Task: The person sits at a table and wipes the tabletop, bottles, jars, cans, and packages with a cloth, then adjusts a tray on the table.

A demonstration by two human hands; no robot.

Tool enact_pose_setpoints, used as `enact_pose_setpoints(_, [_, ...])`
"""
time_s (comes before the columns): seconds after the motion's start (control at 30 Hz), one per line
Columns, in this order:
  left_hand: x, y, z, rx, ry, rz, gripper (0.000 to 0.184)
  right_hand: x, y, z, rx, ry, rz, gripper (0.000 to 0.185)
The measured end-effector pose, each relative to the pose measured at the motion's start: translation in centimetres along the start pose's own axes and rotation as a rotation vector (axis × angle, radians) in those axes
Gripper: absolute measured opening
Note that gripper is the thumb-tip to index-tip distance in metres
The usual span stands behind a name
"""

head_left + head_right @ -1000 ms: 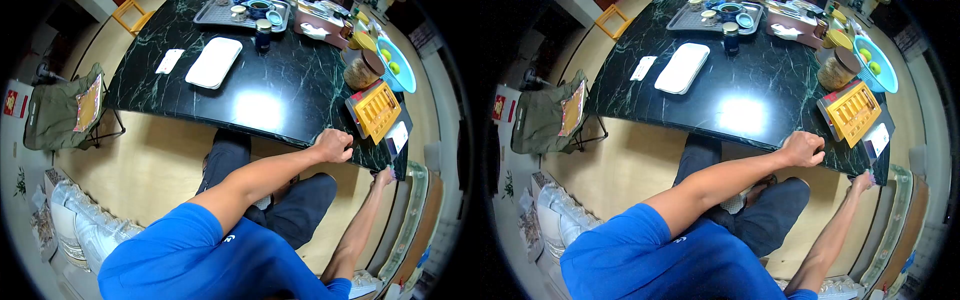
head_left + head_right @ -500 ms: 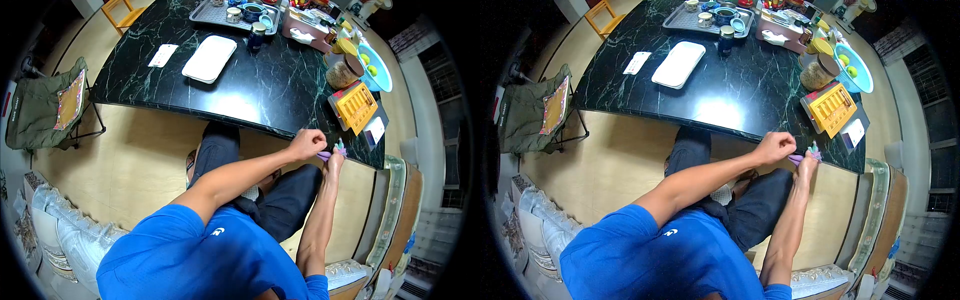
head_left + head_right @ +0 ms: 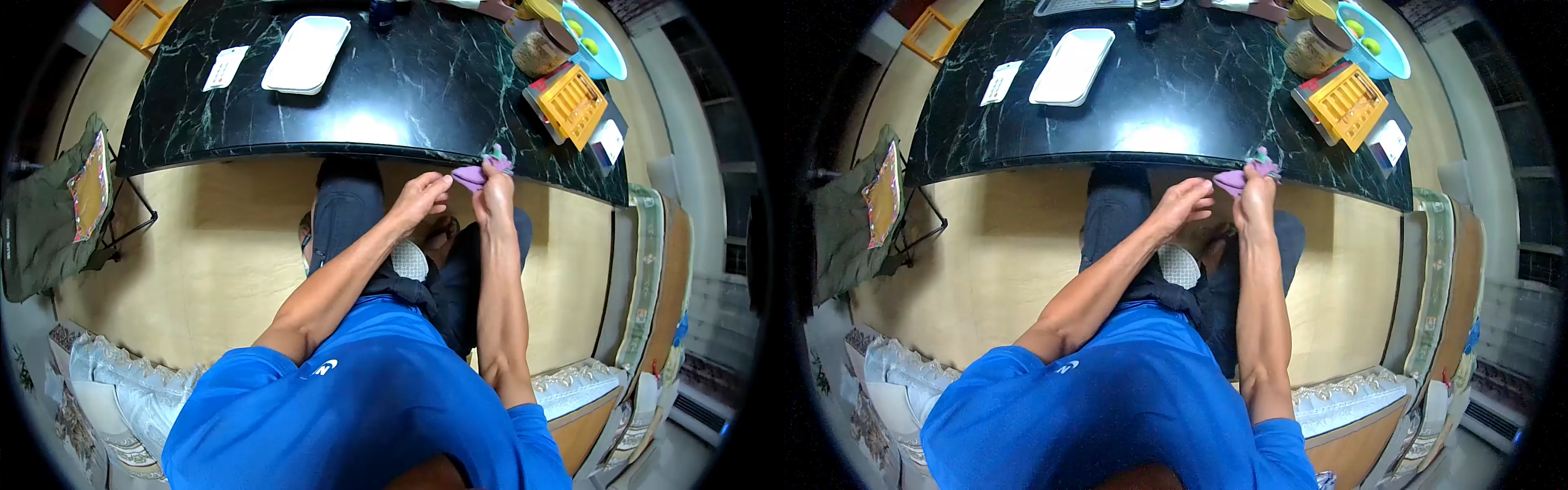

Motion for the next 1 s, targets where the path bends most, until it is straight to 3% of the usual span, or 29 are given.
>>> enact_pose_setpoints(0.2, [0.1,-0.4,-0.6,0.031,0.149,-0.181,0.052,4.1,-2.0,-2.9,0.086,0.014,0.050,0.009])
enact_pose_setpoints(0.3, [-1.2,-1.0,-1.0,0.041,0.155,-0.285,0.049,6.5,-3.2,-4.3,0.146,0.022,0.091,0.009])
enact_pose_setpoints(0.37, [-2.0,-1.7,-1.3,0.055,0.139,-0.316,0.046,7.9,-3.9,-5.3,0.227,0.051,0.105,0.020])
enact_pose_setpoints(0.5, [-4.0,-2.6,-1.6,0.115,0.146,-0.491,0.045,10.4,-6.4,-5.9,0.314,0.197,0.104,0.010])
enact_pose_setpoints(0.7, [-8.2,-1.8,-1.3,0.184,0.038,-0.663,0.039,14.3,-7.1,-8.5,0.352,0.228,0.212,0.022])
enact_pose_setpoints(0.73, [-8.2,-2.7,-2.0,0.198,0.055,-0.674,0.040,14.4,-9.3,-7.6,0.407,0.323,0.211,0.024])
enact_pose_setpoints(0.87, [-9.6,-4.4,-3.6,0.234,0.032,-0.655,0.049,16.0,-8.6,-9.6,0.472,0.357,0.187,0.026])
enact_pose_setpoints(1.0, [-9.7,-5.7,-6.4,0.237,0.061,-0.615,0.074,17.0,-8.0,-11.3,0.556,0.568,0.135,0.027])
Point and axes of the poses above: each hand's wrist, its own z-axis towards the middle knuckle, its own x-axis out of the palm, y = z × x, the point moved 10 cm from there along z, towards the middle knuckle, and after that the axes turned 4 degrees about z, right-handed, at the moved point
